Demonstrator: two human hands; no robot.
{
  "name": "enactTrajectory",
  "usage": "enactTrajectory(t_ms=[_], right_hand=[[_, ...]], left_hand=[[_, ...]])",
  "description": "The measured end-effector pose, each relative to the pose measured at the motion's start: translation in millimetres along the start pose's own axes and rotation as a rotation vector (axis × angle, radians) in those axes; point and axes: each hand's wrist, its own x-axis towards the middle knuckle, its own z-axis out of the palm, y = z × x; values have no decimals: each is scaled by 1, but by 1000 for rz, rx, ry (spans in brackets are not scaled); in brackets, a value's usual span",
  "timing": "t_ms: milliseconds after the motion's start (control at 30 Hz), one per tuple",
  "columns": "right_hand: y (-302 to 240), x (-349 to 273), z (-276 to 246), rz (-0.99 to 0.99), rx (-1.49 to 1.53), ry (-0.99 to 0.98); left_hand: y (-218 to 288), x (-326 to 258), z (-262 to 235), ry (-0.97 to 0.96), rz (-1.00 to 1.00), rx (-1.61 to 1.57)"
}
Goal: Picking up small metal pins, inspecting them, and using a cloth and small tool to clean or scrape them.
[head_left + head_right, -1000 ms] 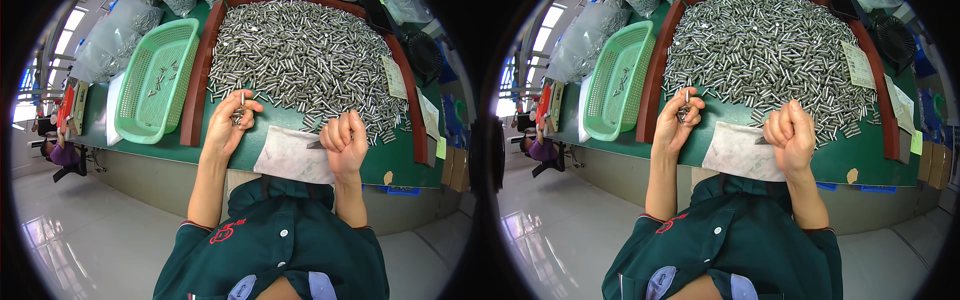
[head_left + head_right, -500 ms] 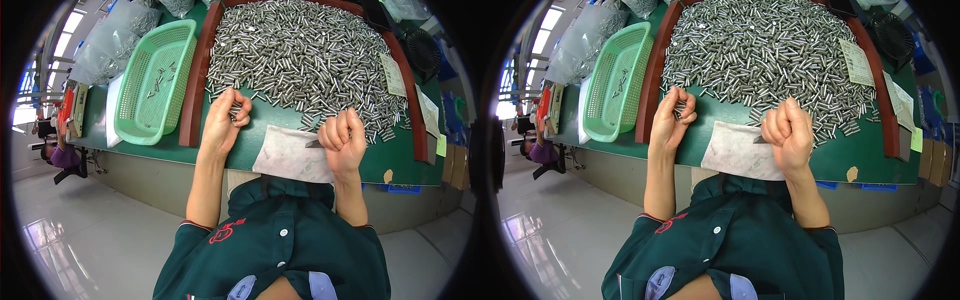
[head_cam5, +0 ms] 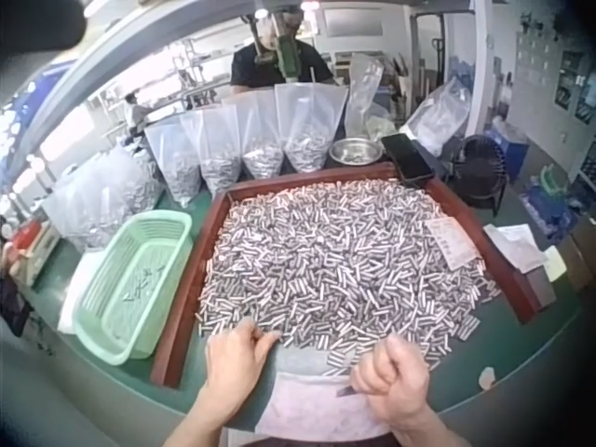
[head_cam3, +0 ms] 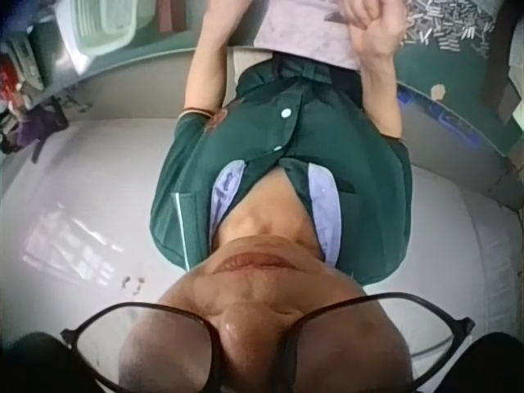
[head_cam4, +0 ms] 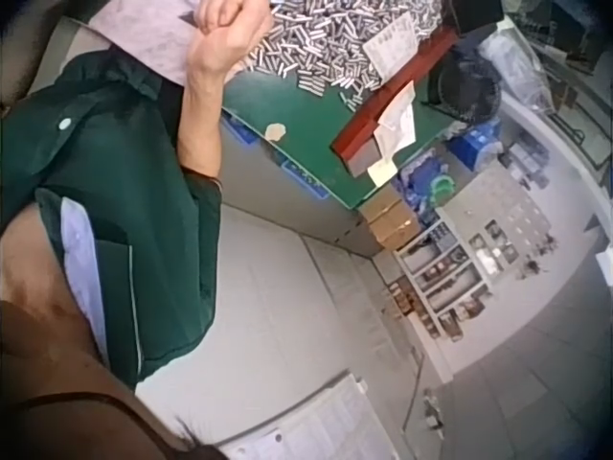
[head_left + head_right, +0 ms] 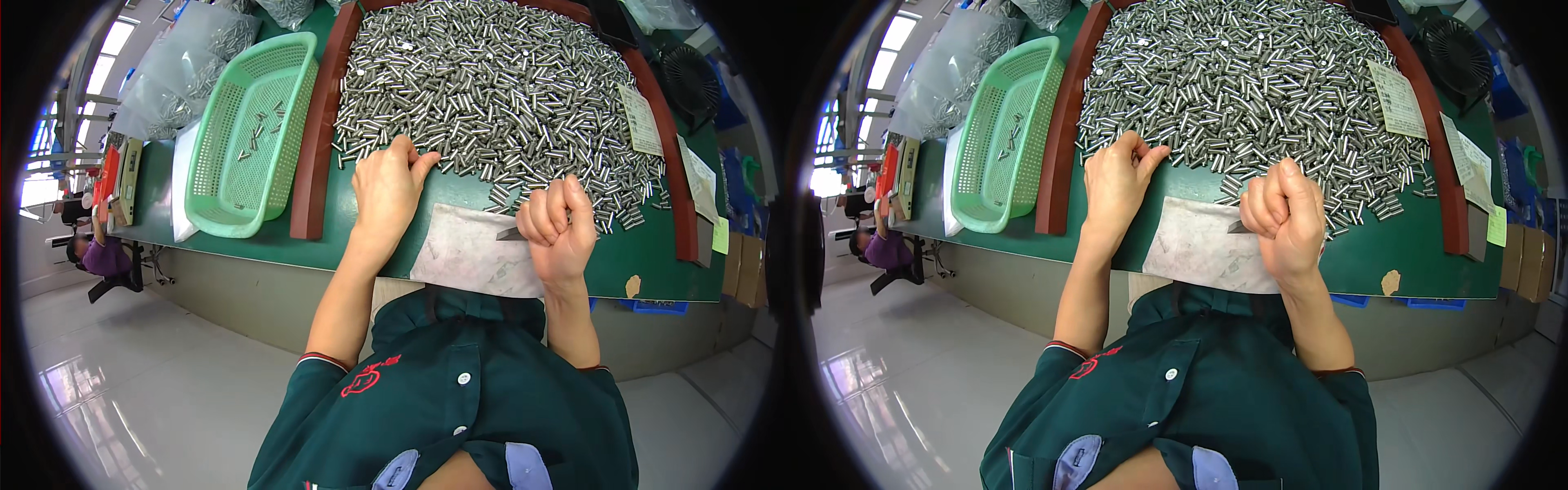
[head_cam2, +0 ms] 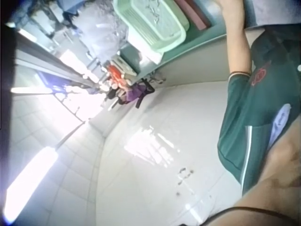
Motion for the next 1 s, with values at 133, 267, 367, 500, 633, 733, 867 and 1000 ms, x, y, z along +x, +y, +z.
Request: enactTrajectory(t_ms=[133,267,367,500,633,733,867,1000], right_hand=[[1,0,-1,-5,11,-11],[2,0,-1,2,-2,-1],[0,0,-1,-2,-4,-1],[0,0,-2,3,2,-7],[0,0,-1,6,3,-9],[1,0,-2,6,9,-1],[0,1,-1,-1,5,-7],[0,1,0,2,5,-3]], left_hand=[[-4,-3,-3,18,33,-80],[-11,-7,-1,8,28,-90],[-10,-9,-3,-64,-42,-446],[-26,-15,-5,-424,-309,-1550],[-34,-15,-5,-547,-341,-1773],[-36,-16,-2,-526,-316,-1759],[-37,-15,0,-531,-269,-1742],[-37,-16,-1,-529,-283,-1749]])
